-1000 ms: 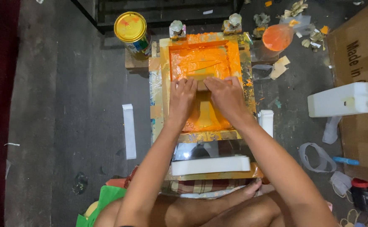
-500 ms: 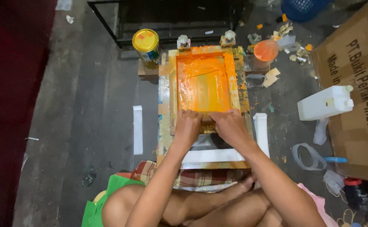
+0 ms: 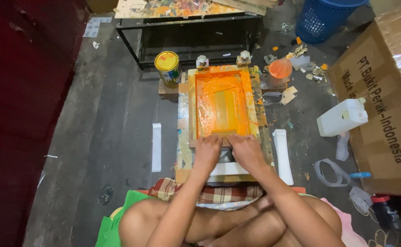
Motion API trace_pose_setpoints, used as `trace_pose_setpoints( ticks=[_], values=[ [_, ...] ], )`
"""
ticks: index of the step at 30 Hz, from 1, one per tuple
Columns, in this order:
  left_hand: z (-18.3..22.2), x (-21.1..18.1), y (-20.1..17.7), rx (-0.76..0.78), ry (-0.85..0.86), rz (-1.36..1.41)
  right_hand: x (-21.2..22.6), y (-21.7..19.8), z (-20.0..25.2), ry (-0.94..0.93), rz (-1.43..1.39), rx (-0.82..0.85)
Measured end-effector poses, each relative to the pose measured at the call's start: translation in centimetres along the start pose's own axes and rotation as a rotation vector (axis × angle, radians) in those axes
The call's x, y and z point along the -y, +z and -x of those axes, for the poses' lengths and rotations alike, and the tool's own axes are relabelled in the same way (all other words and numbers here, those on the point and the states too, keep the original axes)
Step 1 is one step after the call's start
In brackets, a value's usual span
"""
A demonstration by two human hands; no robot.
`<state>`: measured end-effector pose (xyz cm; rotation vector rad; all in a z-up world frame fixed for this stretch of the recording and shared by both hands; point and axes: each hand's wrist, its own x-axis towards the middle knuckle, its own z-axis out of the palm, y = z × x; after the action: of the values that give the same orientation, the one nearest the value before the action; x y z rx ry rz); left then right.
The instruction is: The person prepares a screen for printing by spreading ink across the screen printing frame with a squeegee, holding the frame steady with one hand while applying the ink with the other.
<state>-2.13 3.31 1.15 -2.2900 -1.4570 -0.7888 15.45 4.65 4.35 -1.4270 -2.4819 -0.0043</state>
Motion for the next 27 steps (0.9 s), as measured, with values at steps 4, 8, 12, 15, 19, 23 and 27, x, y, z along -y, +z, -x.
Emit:
trace_pose_setpoints(
  ticks=[4,8,12,15,19,23,27],
  values=[
    [0.8,-2.0,-1.7,-0.121,0.036,-0.13,1.1,0.1,2.1,-0.081,0.001,-0.207],
    [1.4,-2.8,-1.0,-0.229,-0.011,-0.179,0.6,2.6,3.6,-0.105,-0.002,-0.11],
    [2.1,-2.8,-0.1,-0.235,-0.038,-0.183,1.3,2.1,3.6,-0.038,-0.019,-0.077],
    [2.1,-2.8,-0.3,-0.229,-0.035,-0.166,1.3,2.0,3.5,-0.019,-0.047,-0.079],
    [3.0,-2.5,1.5,-0.216,-0.06,-0.157,1.2,2.4,3.6,-0.007,-0.071,-0.068],
    [3.3,-2.5,1.7,-0.2,-0.067,-0.148,1.1,3.0,3.5,0.029,-0.102,-0.057],
    [3.6,-2.4,2.2,-0.183,-0.067,-0.147,1.2,2.8,3.6,0.045,-0.113,-0.063]
  ],
)
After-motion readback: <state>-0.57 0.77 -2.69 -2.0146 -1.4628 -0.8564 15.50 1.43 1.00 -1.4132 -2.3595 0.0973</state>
